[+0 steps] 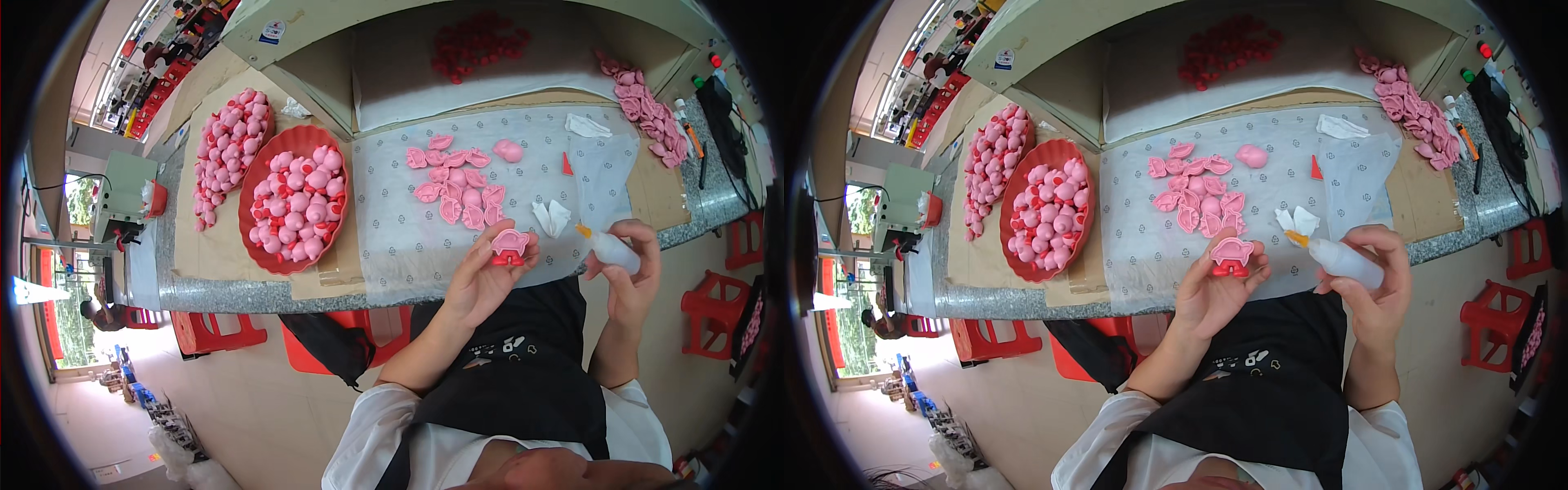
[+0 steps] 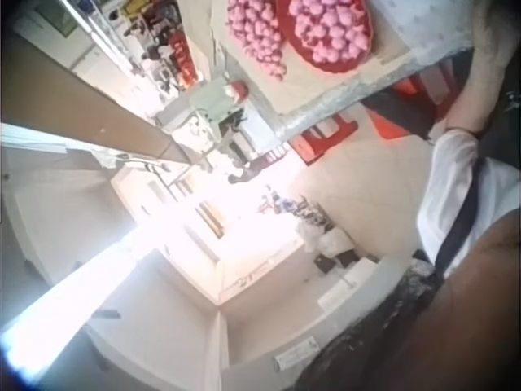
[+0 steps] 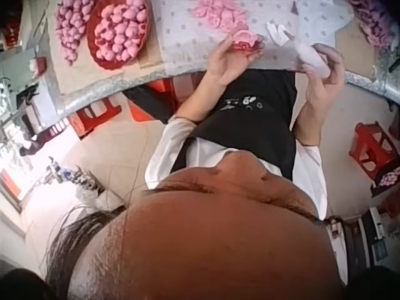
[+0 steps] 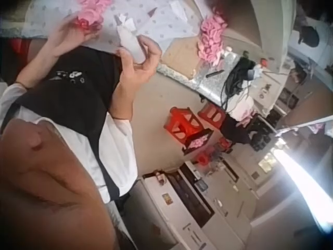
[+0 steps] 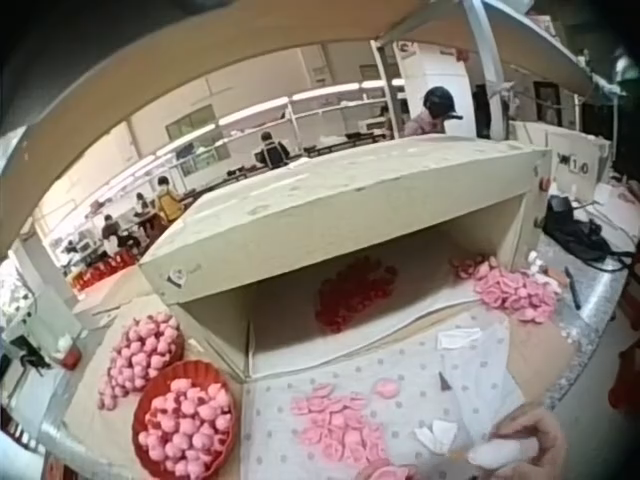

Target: Glue small pink decorative components onto a round base to assemble a toy or floral object.

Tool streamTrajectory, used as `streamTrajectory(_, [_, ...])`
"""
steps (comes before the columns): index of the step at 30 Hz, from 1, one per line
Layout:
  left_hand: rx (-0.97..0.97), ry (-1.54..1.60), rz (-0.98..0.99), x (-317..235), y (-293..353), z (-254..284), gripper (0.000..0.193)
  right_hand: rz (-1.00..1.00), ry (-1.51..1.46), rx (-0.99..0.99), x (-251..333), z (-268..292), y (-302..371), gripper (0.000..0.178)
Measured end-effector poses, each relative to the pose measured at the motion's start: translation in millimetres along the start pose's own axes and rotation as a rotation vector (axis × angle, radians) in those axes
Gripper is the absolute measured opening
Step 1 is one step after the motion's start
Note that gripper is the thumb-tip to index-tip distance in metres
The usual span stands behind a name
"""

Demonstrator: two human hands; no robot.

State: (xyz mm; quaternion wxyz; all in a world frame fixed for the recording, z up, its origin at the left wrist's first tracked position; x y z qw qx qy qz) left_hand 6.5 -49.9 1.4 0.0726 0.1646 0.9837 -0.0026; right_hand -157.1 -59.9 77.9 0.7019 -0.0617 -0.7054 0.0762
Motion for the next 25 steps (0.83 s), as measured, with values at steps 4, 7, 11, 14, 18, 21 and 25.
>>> streamTrajectory(4, [0.025,-0.043,0.027,5.7,2.8,-2.7,0.038,0.142,-0.239,-0.033,8.8,-4.5,-5.5,0.031])
streamTrajectory(7, [0.006,-0.082,0.006,6.4,3.1,-6.8,0.038,0.204,-0.304,-0.173,5.3,-7.6,-2.8,0.040])
streamTrajectory(11, [-0.014,-0.148,0.029,8.5,3.8,-6.1,0.038,0.562,0.011,-0.087,22.4,-17.0,11.6,0.043])
streamTrajectory(14, [-0.017,-0.153,0.037,10.2,3.5,-5.0,0.039,0.602,0.142,0.059,28.1,-27.3,17.4,0.048])
streamTrajectory(18, [-0.012,-0.167,0.032,9.7,3.2,-6.2,0.039,0.611,0.120,0.106,27.0,-32.3,18.6,0.048])
streamTrajectory(21, [-0.007,-0.167,0.036,9.0,3.7,-6.0,0.039,0.612,0.148,0.118,25.7,-35.3,18.3,0.048])
streamTrajectory(25, [-0.014,-0.187,0.053,9.0,4.3,-4.9,0.045,0.615,0.182,0.143,24.5,-36.7,18.6,0.051])
Point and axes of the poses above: each hand's wrist, its own y-axis away from the middle knuckle, its own z-axis out of the back of the hand, x = y × z, the point moved 5 cm from there along -y, towards the middle knuckle, and after that the axes turned 7 degrees about y, right-handed, at the moved point
